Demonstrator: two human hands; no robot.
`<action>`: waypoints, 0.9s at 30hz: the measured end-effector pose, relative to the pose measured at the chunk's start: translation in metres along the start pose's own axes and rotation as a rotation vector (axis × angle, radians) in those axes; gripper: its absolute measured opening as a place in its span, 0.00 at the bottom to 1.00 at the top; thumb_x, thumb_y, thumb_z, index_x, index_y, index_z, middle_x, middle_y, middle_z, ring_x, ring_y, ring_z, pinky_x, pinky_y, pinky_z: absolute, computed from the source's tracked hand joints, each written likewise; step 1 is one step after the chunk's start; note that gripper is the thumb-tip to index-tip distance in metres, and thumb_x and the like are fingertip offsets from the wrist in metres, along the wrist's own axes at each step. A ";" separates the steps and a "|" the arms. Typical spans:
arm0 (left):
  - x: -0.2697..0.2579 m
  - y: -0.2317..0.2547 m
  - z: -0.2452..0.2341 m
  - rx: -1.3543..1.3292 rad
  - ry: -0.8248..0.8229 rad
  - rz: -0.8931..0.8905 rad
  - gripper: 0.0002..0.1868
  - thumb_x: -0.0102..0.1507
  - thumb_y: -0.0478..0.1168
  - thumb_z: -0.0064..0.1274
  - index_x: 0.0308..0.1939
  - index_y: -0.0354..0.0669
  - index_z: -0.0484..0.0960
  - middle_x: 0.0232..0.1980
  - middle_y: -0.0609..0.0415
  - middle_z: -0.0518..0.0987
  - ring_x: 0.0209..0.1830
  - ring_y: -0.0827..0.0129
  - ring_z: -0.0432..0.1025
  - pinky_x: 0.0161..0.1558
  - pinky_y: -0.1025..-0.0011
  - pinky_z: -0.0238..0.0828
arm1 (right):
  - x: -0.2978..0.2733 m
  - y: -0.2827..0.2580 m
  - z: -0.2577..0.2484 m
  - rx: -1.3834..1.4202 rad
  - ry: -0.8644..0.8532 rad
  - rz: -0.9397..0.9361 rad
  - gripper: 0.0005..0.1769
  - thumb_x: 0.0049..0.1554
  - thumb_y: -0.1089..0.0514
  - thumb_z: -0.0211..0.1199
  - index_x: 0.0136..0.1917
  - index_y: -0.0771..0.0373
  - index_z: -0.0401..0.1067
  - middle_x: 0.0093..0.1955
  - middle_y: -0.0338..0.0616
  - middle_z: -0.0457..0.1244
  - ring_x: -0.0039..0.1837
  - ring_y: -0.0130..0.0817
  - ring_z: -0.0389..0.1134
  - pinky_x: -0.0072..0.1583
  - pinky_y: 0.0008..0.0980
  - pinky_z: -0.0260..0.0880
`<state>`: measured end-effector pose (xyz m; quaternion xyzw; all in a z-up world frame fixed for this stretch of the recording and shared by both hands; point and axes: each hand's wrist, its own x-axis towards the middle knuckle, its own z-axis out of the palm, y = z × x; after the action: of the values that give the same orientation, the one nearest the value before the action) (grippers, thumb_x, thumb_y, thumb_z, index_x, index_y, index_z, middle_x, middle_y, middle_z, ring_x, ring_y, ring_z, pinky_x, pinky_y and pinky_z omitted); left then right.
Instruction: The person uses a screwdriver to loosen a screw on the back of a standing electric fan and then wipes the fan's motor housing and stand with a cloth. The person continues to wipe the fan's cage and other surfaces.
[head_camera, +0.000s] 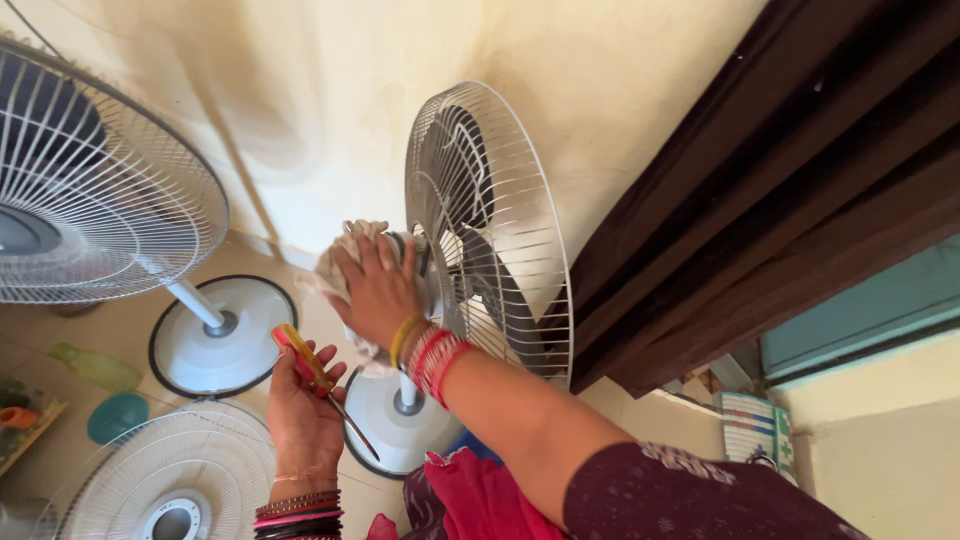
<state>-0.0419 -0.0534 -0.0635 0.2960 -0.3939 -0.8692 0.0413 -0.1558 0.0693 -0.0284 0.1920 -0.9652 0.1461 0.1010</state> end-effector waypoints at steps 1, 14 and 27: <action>0.000 -0.003 0.003 0.015 -0.003 -0.008 0.20 0.70 0.57 0.41 0.56 0.50 0.75 0.47 0.58 0.81 0.38 0.70 0.74 0.34 0.74 0.63 | 0.012 0.000 -0.004 -0.001 -0.062 0.055 0.37 0.60 0.34 0.53 0.76 0.51 0.59 0.80 0.53 0.50 0.82 0.54 0.45 0.77 0.71 0.27; 0.021 0.002 0.007 0.000 -0.091 0.073 0.16 0.71 0.55 0.44 0.57 0.56 0.75 0.48 0.56 0.82 0.38 0.70 0.74 0.33 0.75 0.62 | -0.054 0.004 0.020 -0.262 0.169 -0.164 0.47 0.56 0.31 0.54 0.82 0.49 0.51 0.85 0.53 0.44 0.83 0.56 0.46 0.78 0.61 0.34; -0.004 -0.005 0.018 0.058 -0.037 0.031 0.15 0.71 0.52 0.44 0.56 0.51 0.75 0.49 0.56 0.82 0.40 0.69 0.74 0.36 0.74 0.64 | 0.025 0.006 0.006 -0.012 0.017 0.029 0.34 0.63 0.33 0.45 0.76 0.48 0.63 0.77 0.53 0.56 0.79 0.53 0.54 0.80 0.62 0.35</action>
<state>-0.0478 -0.0367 -0.0559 0.2748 -0.4242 -0.8620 0.0390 -0.1812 0.0642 -0.0290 0.1761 -0.9678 0.1435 0.1082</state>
